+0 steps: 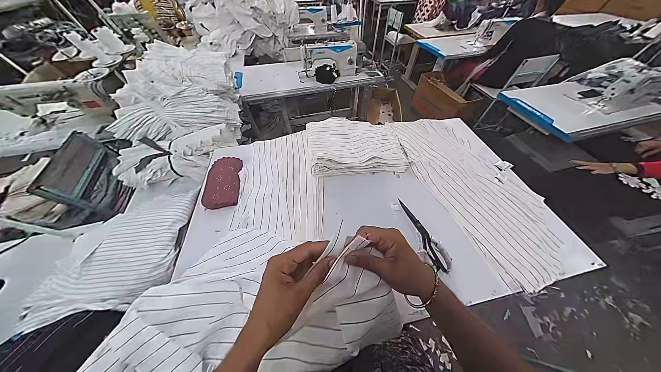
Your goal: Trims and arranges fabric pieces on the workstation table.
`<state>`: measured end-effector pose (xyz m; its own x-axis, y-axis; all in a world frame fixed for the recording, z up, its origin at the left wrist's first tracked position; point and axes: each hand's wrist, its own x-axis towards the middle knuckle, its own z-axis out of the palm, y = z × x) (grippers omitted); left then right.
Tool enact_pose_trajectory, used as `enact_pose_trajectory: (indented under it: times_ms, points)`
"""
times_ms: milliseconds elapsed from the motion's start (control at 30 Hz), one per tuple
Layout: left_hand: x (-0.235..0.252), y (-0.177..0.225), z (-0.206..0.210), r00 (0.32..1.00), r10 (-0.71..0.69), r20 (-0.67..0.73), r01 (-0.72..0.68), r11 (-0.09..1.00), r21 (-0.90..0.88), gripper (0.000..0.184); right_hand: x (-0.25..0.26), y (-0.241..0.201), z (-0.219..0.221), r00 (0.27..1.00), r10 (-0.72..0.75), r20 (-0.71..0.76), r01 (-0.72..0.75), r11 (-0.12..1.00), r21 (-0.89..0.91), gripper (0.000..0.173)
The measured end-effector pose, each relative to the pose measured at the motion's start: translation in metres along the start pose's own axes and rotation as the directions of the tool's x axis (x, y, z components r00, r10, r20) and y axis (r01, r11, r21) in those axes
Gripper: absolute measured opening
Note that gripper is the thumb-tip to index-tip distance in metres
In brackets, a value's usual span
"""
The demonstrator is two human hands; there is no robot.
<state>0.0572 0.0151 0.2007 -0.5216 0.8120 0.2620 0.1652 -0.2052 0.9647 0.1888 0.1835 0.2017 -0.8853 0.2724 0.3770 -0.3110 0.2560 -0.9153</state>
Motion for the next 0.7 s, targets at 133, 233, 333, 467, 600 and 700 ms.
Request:
enact_pose_trajectory:
  times_ms: [133, 233, 333, 467, 600, 700]
  points:
    - [-0.021, -0.005, 0.006, 0.996, 0.031, -0.089, -0.035, 0.998, -0.042, 0.013, -0.008, -0.002, 0.006, 0.999, 0.036, 0.016, -0.037, 0.997, 0.061, 0.011]
    - [-0.028, -0.007, 0.01, 0.994, 0.058, -0.096, -0.064, 0.996, -0.063, 0.014, -0.014, -0.005, 0.008, 0.998, 0.059, 0.027, -0.061, 0.994, 0.089, 0.01]
    - [-0.033, -0.006, 0.013, 0.993, 0.084, -0.086, -0.089, 0.994, -0.056, 0.017, -0.017, -0.006, 0.008, 0.998, 0.059, 0.028, -0.061, 0.993, 0.102, 0.01]
    - [-0.035, -0.007, 0.018, 0.99, 0.119, -0.072, -0.121, 0.992, -0.021, 0.018, -0.023, -0.005, 0.007, 0.998, 0.06, 0.008, -0.061, 0.991, 0.123, 0.012]
    - [-0.032, -0.01, 0.019, 0.988, 0.155, -0.027, -0.155, 0.988, -0.01, 0.019, -0.027, -0.004, 0.005, 0.998, 0.066, -0.017, -0.063, 0.99, 0.125, 0.012]
    - [-0.029, -0.011, 0.019, 0.985, 0.172, 0.002, -0.172, 0.985, -0.014, 0.019, -0.028, -0.005, 0.003, 0.997, 0.074, -0.033, -0.069, 0.989, 0.131, 0.012]
